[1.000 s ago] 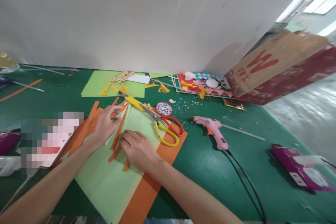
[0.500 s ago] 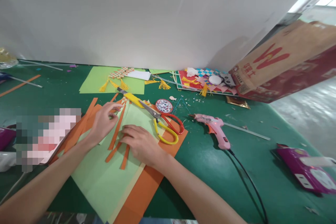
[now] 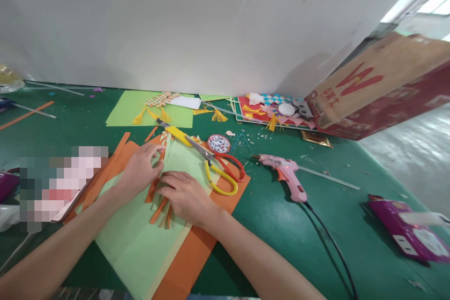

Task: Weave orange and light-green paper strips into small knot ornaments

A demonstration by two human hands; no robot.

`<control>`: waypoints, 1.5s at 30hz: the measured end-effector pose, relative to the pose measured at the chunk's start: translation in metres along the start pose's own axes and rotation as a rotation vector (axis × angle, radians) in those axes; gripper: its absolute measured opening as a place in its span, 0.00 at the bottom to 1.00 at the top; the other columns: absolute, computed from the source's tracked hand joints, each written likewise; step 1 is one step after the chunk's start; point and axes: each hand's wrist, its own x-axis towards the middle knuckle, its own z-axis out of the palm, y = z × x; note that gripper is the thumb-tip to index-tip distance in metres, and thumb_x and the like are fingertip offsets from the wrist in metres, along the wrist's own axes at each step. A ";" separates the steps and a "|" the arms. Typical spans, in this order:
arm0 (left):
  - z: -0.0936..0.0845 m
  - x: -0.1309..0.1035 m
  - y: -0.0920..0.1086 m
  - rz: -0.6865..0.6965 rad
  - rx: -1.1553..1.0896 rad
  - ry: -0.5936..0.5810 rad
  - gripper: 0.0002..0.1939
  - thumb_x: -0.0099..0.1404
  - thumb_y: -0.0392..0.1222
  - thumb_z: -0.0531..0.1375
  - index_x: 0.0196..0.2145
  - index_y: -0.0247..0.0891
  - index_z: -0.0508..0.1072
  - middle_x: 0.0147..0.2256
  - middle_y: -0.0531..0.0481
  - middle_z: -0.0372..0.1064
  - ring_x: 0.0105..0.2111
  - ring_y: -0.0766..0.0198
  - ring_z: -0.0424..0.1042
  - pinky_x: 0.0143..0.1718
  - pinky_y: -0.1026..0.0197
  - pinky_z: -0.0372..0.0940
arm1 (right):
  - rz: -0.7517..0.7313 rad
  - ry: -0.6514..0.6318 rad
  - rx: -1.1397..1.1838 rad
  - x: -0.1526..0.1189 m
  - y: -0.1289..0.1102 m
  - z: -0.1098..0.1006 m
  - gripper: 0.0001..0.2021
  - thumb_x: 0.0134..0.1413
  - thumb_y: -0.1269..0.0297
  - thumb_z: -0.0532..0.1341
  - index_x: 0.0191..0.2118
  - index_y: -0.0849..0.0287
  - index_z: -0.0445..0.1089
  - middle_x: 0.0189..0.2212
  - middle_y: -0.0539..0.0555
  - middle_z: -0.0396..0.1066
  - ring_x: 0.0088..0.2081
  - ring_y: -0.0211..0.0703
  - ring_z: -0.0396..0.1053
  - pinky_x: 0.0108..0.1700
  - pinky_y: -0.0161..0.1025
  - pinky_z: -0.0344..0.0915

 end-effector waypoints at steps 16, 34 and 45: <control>-0.003 0.002 -0.002 -0.089 -0.124 0.048 0.17 0.53 0.26 0.52 0.39 0.39 0.70 0.40 0.47 0.72 0.31 0.62 0.71 0.36 0.57 0.67 | 0.056 0.011 -0.009 -0.001 0.002 -0.001 0.14 0.56 0.79 0.50 0.36 0.61 0.72 0.38 0.57 0.75 0.44 0.45 0.71 0.46 0.43 0.69; -0.013 0.001 0.015 -0.137 -1.044 -0.234 0.11 0.54 0.39 0.66 0.29 0.39 0.64 0.27 0.57 0.64 0.26 0.70 0.67 0.28 0.65 0.63 | 0.805 0.289 0.775 0.014 0.000 -0.024 0.16 0.53 0.52 0.58 0.24 0.60 0.70 0.22 0.50 0.69 0.26 0.37 0.65 0.29 0.34 0.61; -0.017 0.000 0.026 -0.203 -0.998 -0.451 0.12 0.51 0.37 0.66 0.29 0.38 0.65 0.30 0.54 0.67 0.29 0.69 0.69 0.33 0.63 0.65 | 0.971 0.430 0.906 0.016 0.010 -0.030 0.14 0.43 0.55 0.65 0.20 0.60 0.68 0.15 0.47 0.64 0.19 0.33 0.59 0.23 0.33 0.56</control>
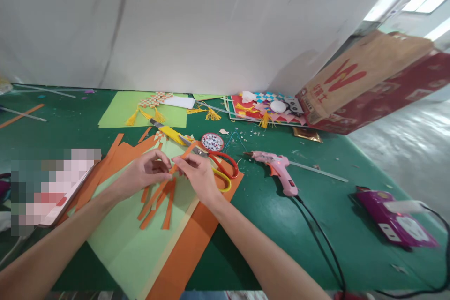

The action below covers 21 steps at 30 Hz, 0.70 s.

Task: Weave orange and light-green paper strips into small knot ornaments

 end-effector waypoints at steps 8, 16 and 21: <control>0.002 -0.001 0.007 -0.068 0.137 -0.028 0.09 0.50 0.37 0.66 0.26 0.37 0.67 0.25 0.55 0.67 0.27 0.68 0.69 0.31 0.63 0.67 | -0.031 0.079 0.086 0.007 -0.002 -0.010 0.15 0.44 0.52 0.63 0.25 0.61 0.75 0.15 0.47 0.63 0.19 0.33 0.59 0.23 0.34 0.56; 0.002 -0.001 0.006 -0.081 0.173 -0.021 0.08 0.50 0.39 0.66 0.26 0.38 0.68 0.25 0.54 0.69 0.27 0.66 0.70 0.31 0.63 0.67 | -0.076 0.172 0.161 0.017 -0.007 -0.026 0.15 0.42 0.50 0.65 0.25 0.59 0.75 0.16 0.47 0.64 0.19 0.32 0.58 0.23 0.34 0.54; 0.000 -0.001 0.005 -0.087 0.215 -0.032 0.08 0.51 0.40 0.66 0.27 0.38 0.69 0.23 0.54 0.69 0.25 0.67 0.69 0.28 0.64 0.65 | -0.109 0.230 0.174 0.020 -0.010 -0.033 0.15 0.42 0.50 0.65 0.27 0.60 0.75 0.18 0.48 0.64 0.21 0.33 0.59 0.22 0.35 0.54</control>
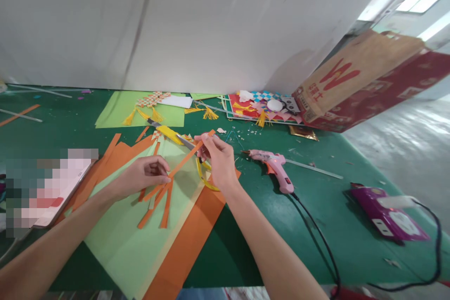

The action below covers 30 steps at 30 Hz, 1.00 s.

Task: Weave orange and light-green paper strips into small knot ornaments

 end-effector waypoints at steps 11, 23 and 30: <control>-0.001 -0.001 0.000 -0.011 -0.017 -0.076 0.06 0.56 0.40 0.63 0.29 0.39 0.68 0.21 0.56 0.67 0.23 0.68 0.68 0.26 0.66 0.62 | -0.055 0.093 0.035 0.005 -0.001 -0.008 0.13 0.44 0.53 0.65 0.27 0.59 0.76 0.18 0.48 0.65 0.20 0.32 0.59 0.23 0.34 0.54; -0.001 -0.001 0.001 -0.081 0.060 -0.162 0.06 0.54 0.40 0.63 0.31 0.38 0.75 0.26 0.52 0.71 0.26 0.68 0.68 0.28 0.66 0.62 | -0.088 0.194 0.047 0.008 -0.007 -0.010 0.14 0.39 0.51 0.67 0.26 0.59 0.75 0.15 0.45 0.60 0.19 0.32 0.55 0.22 0.35 0.51; -0.001 -0.001 -0.001 -0.084 0.129 -0.160 0.08 0.56 0.44 0.62 0.27 0.36 0.74 0.25 0.53 0.69 0.25 0.70 0.64 0.25 0.68 0.59 | -0.083 0.207 0.091 0.009 -0.010 -0.012 0.14 0.36 0.51 0.69 0.24 0.59 0.76 0.15 0.46 0.60 0.19 0.31 0.55 0.23 0.34 0.50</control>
